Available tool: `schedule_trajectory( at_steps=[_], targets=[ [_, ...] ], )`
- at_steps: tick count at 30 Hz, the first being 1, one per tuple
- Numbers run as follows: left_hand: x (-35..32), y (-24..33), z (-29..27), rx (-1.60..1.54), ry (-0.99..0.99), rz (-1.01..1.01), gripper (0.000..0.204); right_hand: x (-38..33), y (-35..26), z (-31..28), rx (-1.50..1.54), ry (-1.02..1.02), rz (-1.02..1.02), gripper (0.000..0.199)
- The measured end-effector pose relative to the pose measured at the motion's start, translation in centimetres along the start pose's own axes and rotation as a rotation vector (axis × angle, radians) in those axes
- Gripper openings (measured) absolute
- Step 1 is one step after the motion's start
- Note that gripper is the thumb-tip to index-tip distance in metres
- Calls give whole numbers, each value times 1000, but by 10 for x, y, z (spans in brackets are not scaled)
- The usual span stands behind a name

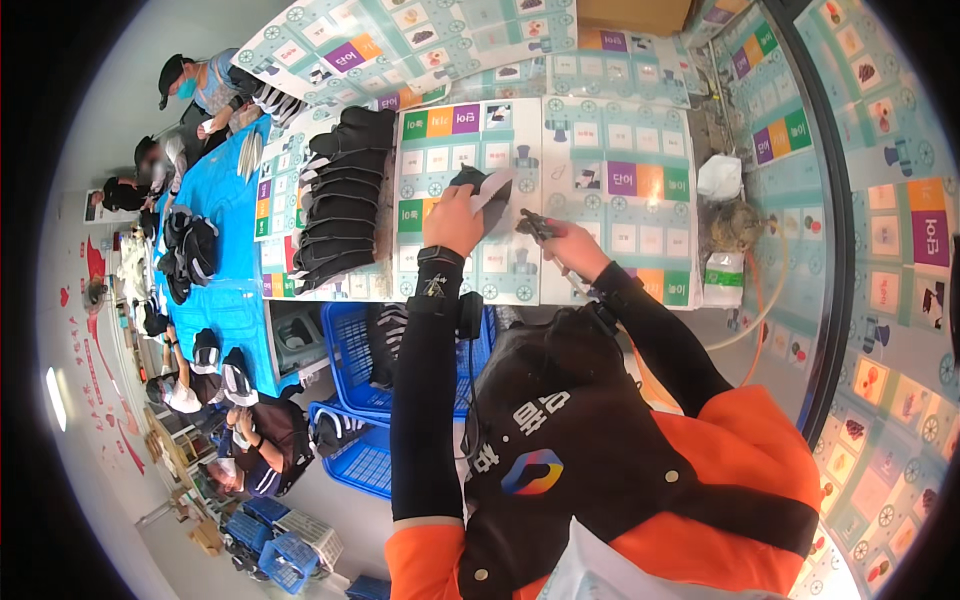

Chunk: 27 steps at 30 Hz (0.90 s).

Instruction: The person assembles shoe components by applying adhesive with a brush to the interior edges of black shoe uppers and then placing them onto a stack.

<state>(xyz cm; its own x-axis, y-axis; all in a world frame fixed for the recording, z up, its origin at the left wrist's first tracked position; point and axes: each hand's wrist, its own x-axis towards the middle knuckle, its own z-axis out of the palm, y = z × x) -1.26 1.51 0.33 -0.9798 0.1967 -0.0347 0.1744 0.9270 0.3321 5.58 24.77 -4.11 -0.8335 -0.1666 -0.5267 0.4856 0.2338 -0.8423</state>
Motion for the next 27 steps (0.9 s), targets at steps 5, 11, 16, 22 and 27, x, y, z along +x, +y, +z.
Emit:
schedule_trajectory(
  at_steps=[5,11,16,22,27],
  targets=[
    [0,3,5,10,22,30,39,18,21,19,-25,-30,25,31],
    [-5,-4,1,-15,45,3,38,37,36,43,-204,97,-211,25],
    [-7,-12,-2,4,8,-42,39,41,31,44,-261,135,-152,28],
    [-11,-14,-3,-45,29,-41,40,49,30,47,-306,196,-189,27],
    [-10,-19,-5,-83,27,-57,43,50,24,47,-255,144,-181,28]
  ],
)
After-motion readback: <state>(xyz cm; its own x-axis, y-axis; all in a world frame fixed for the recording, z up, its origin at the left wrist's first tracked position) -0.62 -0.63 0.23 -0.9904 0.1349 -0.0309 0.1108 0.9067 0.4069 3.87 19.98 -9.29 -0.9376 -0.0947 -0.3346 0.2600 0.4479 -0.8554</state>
